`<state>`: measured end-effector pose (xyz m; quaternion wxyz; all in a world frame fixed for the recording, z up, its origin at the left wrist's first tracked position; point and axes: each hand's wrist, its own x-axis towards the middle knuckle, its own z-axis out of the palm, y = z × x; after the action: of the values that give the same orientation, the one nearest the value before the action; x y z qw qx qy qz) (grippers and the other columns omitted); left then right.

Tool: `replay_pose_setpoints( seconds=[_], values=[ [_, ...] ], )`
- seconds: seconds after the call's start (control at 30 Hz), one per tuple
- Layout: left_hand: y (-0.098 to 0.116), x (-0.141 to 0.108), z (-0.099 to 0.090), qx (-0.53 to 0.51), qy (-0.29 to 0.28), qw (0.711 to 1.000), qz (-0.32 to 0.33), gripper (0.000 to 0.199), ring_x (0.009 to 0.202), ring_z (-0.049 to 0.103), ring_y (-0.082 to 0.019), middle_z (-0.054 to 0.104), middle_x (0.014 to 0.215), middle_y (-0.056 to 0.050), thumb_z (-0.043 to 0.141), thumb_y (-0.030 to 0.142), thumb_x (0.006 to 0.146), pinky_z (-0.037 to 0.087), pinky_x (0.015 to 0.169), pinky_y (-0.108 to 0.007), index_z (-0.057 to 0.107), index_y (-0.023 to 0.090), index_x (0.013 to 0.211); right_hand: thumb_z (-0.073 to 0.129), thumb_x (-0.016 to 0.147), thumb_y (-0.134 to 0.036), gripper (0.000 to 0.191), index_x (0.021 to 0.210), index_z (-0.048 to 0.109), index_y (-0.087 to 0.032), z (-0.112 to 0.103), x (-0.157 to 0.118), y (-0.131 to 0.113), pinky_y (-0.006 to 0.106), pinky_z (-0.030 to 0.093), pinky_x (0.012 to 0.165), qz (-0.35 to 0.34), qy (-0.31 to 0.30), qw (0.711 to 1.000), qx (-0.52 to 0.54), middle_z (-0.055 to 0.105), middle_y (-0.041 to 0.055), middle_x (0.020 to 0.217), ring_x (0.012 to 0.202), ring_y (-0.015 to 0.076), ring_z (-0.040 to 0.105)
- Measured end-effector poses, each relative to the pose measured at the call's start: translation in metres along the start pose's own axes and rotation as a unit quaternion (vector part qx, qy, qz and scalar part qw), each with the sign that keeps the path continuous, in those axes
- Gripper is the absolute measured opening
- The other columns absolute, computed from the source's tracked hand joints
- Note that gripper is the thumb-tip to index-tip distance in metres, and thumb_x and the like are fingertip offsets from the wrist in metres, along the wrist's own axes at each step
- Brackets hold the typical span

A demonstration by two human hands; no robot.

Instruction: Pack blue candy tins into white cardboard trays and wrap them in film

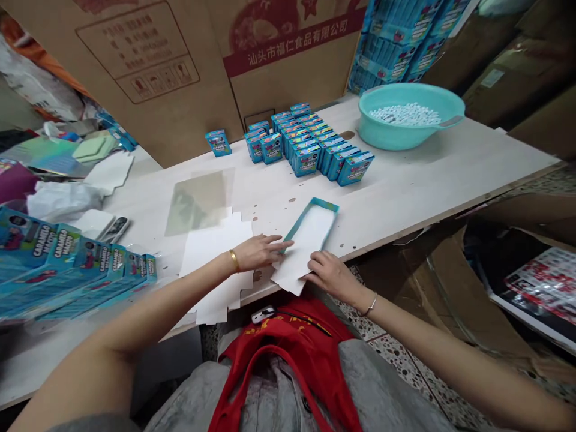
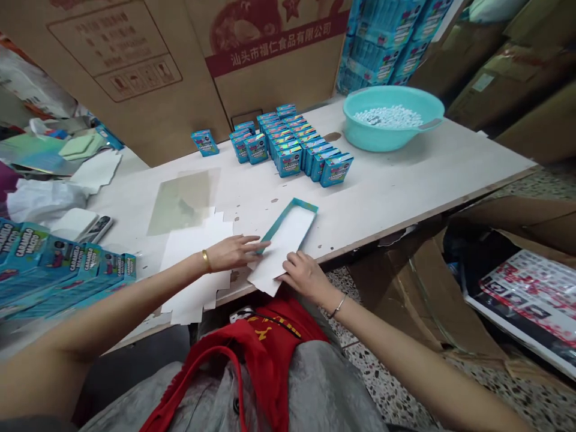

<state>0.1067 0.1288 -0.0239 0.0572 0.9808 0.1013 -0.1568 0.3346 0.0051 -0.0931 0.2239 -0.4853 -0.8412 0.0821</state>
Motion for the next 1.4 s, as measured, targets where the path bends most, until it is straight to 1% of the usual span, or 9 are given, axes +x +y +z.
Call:
replay_pose_setpoints(
  seconds=[0.13, 0.23, 0.37, 0.57, 0.83, 1.03, 1.13, 1.3, 1.4],
  values=[
    [0.030, 0.024, 0.010, -0.003, 0.028, 1.000, 0.014, 0.018, 0.091, 0.059, -0.020, 0.069, 0.107, -0.008, 0.050, 0.028, 0.093, 0.044, 0.076, -0.031, 0.066, 0.019, 0.090, 0.047, 0.097, -0.028, 0.020, 0.082, 0.056, -0.017, -0.004, -0.004, 0.021, 0.034, 0.043, 0.072, -0.008, 0.023, 0.999, 0.049, 0.057, 0.0080, 0.084, 0.082, 0.0214, 0.049],
    [0.041, 0.034, 0.014, -0.033, 0.067, 0.995, -0.059, 0.024, 0.076, 0.056, -0.018, 0.067, 0.082, -0.006, 0.044, 0.032, 0.097, 0.041, 0.067, -0.029, 0.062, 0.017, 0.090, 0.049, 0.095, -0.024, 0.013, 0.092, 0.059, -0.016, 0.001, -0.008, 0.026, 0.035, 0.046, 0.072, -0.034, 0.037, 0.997, 0.055, 0.058, 0.0090, 0.086, 0.083, 0.0220, 0.050],
    [0.042, 0.034, 0.018, -0.109, 0.089, 0.986, -0.093, 0.022, 0.075, 0.055, -0.016, 0.063, 0.084, -0.004, 0.039, 0.027, 0.097, 0.039, 0.065, -0.026, 0.058, 0.018, 0.091, 0.040, 0.092, -0.007, 0.030, 0.113, 0.059, -0.017, 0.012, -0.023, 0.031, 0.041, 0.051, 0.083, -0.087, 0.069, 0.993, 0.043, 0.058, 0.0150, 0.112, 0.102, 0.0246, 0.052],
    [0.052, 0.040, 0.029, -0.198, 0.132, 0.956, -0.170, 0.022, 0.075, 0.056, -0.016, 0.061, 0.082, -0.004, 0.041, 0.027, 0.095, 0.041, 0.068, -0.026, 0.058, 0.017, 0.086, 0.050, 0.084, -0.013, 0.077, 0.153, 0.015, -0.014, 0.016, -0.043, 0.029, 0.055, 0.043, 0.101, -0.091, -0.001, 0.995, 0.048, 0.030, 0.0200, 0.152, 0.134, 0.0329, 0.034],
    [0.054, 0.024, 0.032, -0.376, 0.220, 0.896, -0.086, 0.045, 0.092, 0.060, -0.018, 0.061, 0.112, -0.013, 0.046, 0.048, 0.091, 0.049, 0.082, -0.031, 0.052, 0.014, 0.121, 0.042, 0.095, -0.018, 0.056, 0.149, 0.027, -0.021, 0.020, -0.028, 0.018, 0.051, 0.044, 0.102, -0.010, 0.091, 0.986, 0.137, 0.040, 0.0157, 0.148, 0.129, 0.0269, 0.043],
    [0.069, 0.043, 0.025, -0.318, 0.188, 0.876, -0.311, 0.036, 0.081, 0.065, -0.020, 0.069, 0.089, -0.005, 0.041, 0.035, 0.094, 0.048, 0.076, -0.032, 0.050, 0.019, 0.125, 0.044, 0.097, -0.025, 0.055, 0.148, 0.024, -0.020, 0.021, -0.018, 0.010, 0.043, 0.047, 0.099, 0.120, 0.187, 0.956, 0.190, 0.052, 0.0158, 0.134, 0.123, 0.0241, 0.049],
    [0.072, 0.051, 0.015, -0.294, 0.140, 0.866, -0.381, 0.049, 0.080, 0.065, -0.022, 0.070, 0.092, -0.004, 0.050, 0.035, 0.091, 0.047, 0.072, -0.032, 0.040, 0.021, 0.137, 0.049, 0.095, -0.029, 0.041, 0.134, 0.044, -0.019, 0.027, -0.020, 0.012, 0.042, 0.048, 0.095, 0.085, 0.176, 0.972, 0.128, 0.043, 0.0181, 0.138, 0.121, 0.0262, 0.049],
    [0.079, 0.042, 0.010, -0.146, 0.173, 0.915, -0.333, 0.036, 0.107, 0.056, -0.027, 0.059, 0.125, -0.012, 0.050, 0.039, 0.092, 0.042, 0.086, -0.040, 0.052, 0.021, 0.123, 0.050, 0.094, -0.026, 0.022, 0.110, 0.061, -0.016, 0.029, -0.018, 0.016, 0.041, 0.046, 0.086, 0.051, 0.120, 0.991, 0.016, 0.056, 0.0156, 0.119, 0.103, 0.0261, 0.052],
    [0.087, 0.037, 0.014, -0.066, 0.165, 0.950, -0.259, 0.027, 0.109, 0.052, -0.028, 0.062, 0.116, -0.011, 0.047, 0.041, 0.094, 0.035, 0.094, -0.046, 0.061, 0.021, 0.105, 0.049, 0.094, -0.021, 0.016, 0.099, 0.063, -0.017, 0.024, -0.010, 0.013, 0.039, 0.044, 0.081, 0.049, 0.083, 0.995, 0.021, 0.060, 0.0128, 0.109, 0.096, 0.0246, 0.051]
  ],
)
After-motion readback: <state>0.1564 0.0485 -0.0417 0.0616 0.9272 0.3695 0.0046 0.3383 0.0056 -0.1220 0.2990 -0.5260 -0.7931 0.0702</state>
